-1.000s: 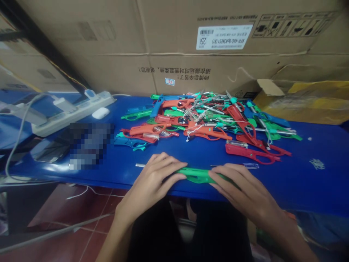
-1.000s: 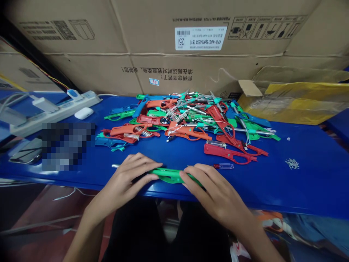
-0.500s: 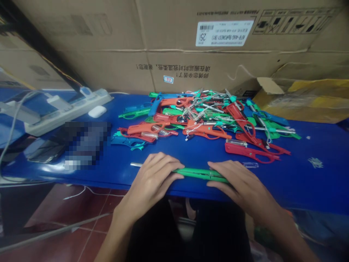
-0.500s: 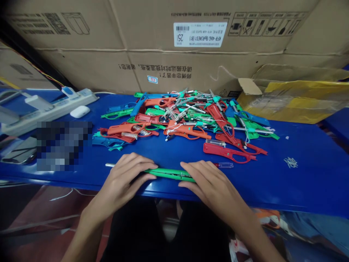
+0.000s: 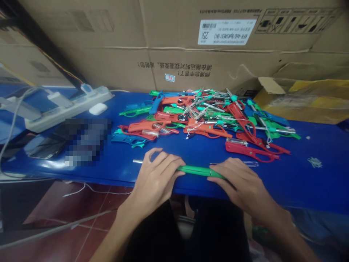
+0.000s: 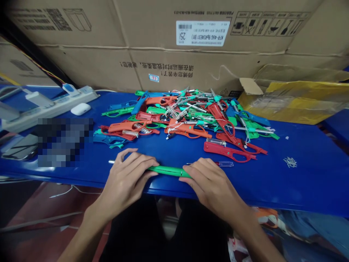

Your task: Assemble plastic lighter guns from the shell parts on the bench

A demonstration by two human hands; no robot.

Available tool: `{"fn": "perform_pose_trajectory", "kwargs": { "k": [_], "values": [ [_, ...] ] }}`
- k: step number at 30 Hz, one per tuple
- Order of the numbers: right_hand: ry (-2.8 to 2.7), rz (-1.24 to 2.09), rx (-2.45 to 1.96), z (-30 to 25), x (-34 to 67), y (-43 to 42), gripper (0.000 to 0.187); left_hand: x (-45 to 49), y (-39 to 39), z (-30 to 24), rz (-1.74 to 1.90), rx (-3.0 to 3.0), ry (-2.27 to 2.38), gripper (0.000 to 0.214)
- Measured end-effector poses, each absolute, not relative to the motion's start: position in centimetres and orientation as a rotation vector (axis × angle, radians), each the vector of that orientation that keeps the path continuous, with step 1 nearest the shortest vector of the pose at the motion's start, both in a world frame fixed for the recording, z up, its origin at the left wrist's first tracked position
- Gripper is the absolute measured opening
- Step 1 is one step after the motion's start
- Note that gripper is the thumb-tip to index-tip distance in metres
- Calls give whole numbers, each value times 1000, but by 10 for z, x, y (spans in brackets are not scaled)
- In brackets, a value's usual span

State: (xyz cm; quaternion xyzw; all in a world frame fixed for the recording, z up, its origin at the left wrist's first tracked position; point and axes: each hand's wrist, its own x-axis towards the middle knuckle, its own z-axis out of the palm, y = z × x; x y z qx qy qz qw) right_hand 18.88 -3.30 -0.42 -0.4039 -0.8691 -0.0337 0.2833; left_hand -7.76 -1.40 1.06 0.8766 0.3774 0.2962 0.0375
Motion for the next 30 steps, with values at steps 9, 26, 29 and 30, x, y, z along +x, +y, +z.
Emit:
{"fn": "perform_pose_trajectory", "kwargs": {
  "k": [9, 26, 29, 30],
  "values": [
    [-2354, -129, -1043, 0, 186, -31, 21, -75, -14, 12, 749, 2762, 1013, 28],
    [-2305, -74, -1089, 2, 176, -28, 12, -61, -13, 5, 980, 2669, 1062, 19],
    [-2316, -101, -1087, 3, 174, -27, 14, -61, -12, 8, 866, 2697, 1049, 23],
    [-2321, -96, -1085, 3, 174, -26, 15, -61, -12, 8, 846, 2693, 1036, 24]
  ]
}}
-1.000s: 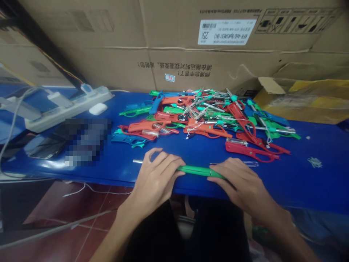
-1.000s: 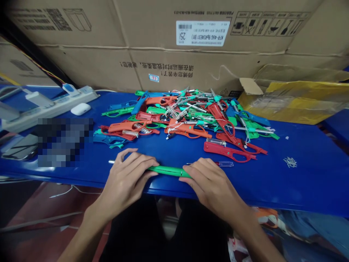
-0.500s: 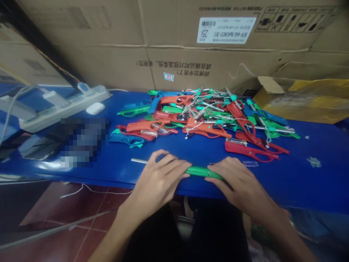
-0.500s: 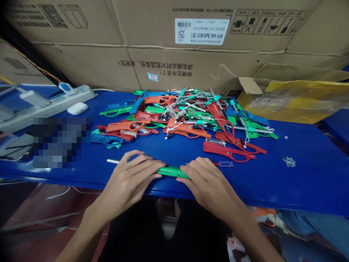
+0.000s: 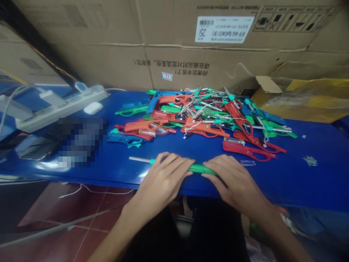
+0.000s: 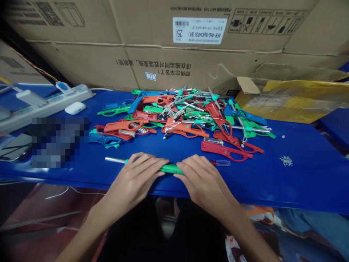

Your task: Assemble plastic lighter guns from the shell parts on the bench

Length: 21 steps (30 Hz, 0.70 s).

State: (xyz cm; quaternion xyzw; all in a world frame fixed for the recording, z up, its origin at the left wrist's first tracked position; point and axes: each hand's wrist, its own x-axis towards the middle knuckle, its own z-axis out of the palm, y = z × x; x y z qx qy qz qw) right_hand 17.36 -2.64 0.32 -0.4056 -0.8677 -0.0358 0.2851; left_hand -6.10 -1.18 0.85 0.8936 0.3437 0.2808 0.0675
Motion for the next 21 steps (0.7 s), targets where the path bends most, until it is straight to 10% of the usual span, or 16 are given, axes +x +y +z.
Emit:
{"fn": "perform_pose_trajectory", "kwargs": {
  "k": [21],
  "values": [
    [-2266, 215, -1103, 2, 166, -25, 12, -63, -13, 5, 1075, 2622, 1062, 16]
  ]
}}
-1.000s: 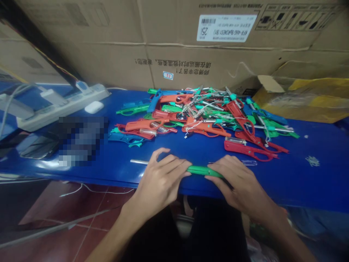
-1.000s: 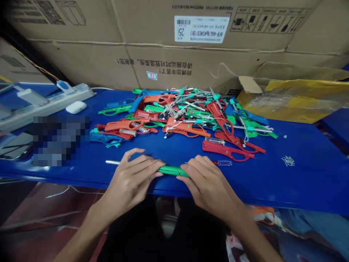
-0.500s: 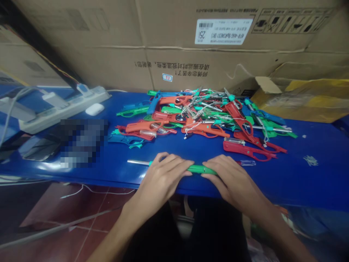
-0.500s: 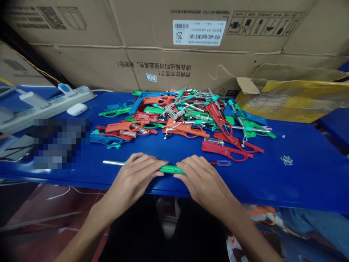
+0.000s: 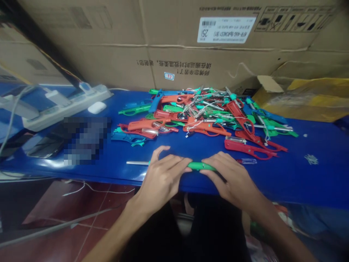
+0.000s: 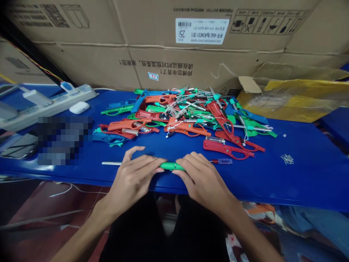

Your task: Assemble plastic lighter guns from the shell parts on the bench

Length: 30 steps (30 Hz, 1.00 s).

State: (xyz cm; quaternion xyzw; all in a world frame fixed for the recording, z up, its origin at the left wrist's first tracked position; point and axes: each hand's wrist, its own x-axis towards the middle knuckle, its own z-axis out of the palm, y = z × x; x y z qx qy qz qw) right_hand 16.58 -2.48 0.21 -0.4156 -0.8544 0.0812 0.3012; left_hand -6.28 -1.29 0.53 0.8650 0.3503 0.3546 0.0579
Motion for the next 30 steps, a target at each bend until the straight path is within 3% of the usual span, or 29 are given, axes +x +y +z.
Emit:
{"fn": "perform_pose_trajectory", "kwargs": {
  "k": [8, 12, 16, 19, 22, 24, 28, 30],
  "values": [
    [-2078, 508, -1194, 13, 168, -19, 12, -62, -12, 7, 1088, 2627, 1156, 29],
    [-1949, 651, -1283, 14, 167, -17, 20, -69, -15, 5, 1523, 2368, 1285, 34],
    [-1880, 744, -1373, 14, 165, -17, 35, -74, -26, -6, 1989, 2201, 1192, 12],
    [-1793, 747, -1373, 16, 166, -15, 38, -69, -47, -14, 1817, 2158, 1043, 17],
    [-1654, 816, -1347, 25, 165, -14, 42, -53, -68, -13, 1406, 1755, 1122, 29],
    [-1545, 918, -1333, 33, 159, -19, 46, -38, -74, -5, 1317, 1477, 1132, 42],
    [-1295, 1205, -1337, 37, 126, -45, 51, -6, -61, 21, 1524, 1152, 855, 58],
    [-1149, 1292, -1317, 31, 105, -63, 53, 6, -53, 32, 1664, 987, 817, 43]
  ]
}}
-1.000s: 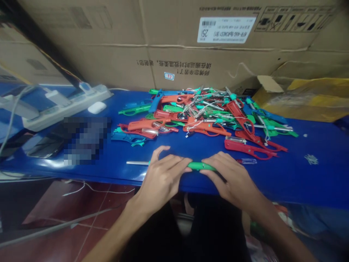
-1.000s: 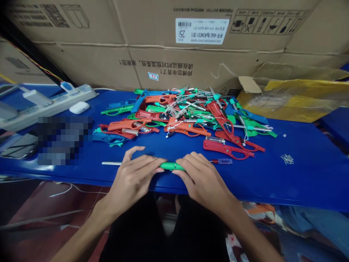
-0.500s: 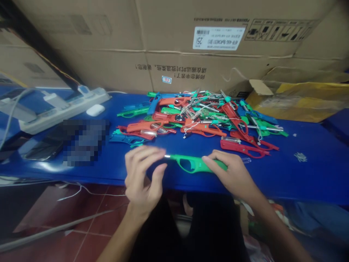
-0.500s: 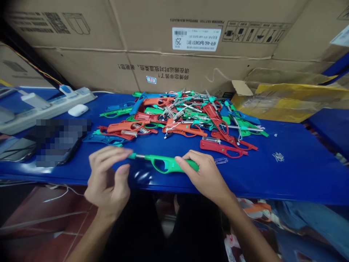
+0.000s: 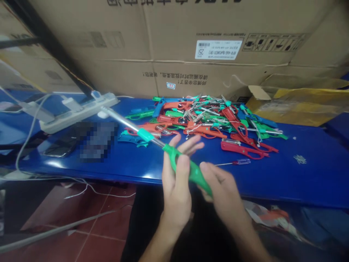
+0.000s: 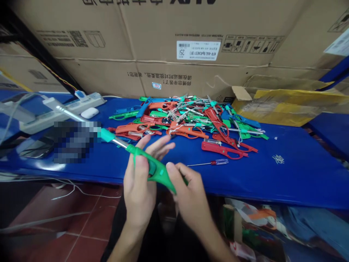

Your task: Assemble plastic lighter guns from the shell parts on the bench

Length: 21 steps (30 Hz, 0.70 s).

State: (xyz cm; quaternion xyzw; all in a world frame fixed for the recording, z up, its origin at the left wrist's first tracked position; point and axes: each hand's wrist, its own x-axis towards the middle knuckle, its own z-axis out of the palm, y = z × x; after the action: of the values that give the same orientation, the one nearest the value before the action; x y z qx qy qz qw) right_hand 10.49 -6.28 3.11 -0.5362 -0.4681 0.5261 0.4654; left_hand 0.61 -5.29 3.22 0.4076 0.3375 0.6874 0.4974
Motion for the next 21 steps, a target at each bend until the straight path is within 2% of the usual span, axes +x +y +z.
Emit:
{"fn": "perform_pose_trajectory", "kwargs": {
  "k": [3, 7, 13, 16, 21],
  "values": [
    [-1080, 1311, -1282, 17, 90, -83, 46, 8, -51, 40, 1662, 878, 837, 31],
    [-1374, 1201, -1158, 7, 116, -85, 29, -13, -65, 38, 1512, 967, 938, 28],
    [-1146, 1102, -979, 36, 141, -48, 35, -26, -82, 33, 1108, 1221, 931, 31],
    [-1194, 1161, -961, 56, 131, -35, 40, -19, -86, 28, 1039, 1345, 952, 30],
    [-1063, 1322, -909, 57, 118, -36, 29, -18, -84, 23, 1047, 1491, 1010, 29]
  ]
}}
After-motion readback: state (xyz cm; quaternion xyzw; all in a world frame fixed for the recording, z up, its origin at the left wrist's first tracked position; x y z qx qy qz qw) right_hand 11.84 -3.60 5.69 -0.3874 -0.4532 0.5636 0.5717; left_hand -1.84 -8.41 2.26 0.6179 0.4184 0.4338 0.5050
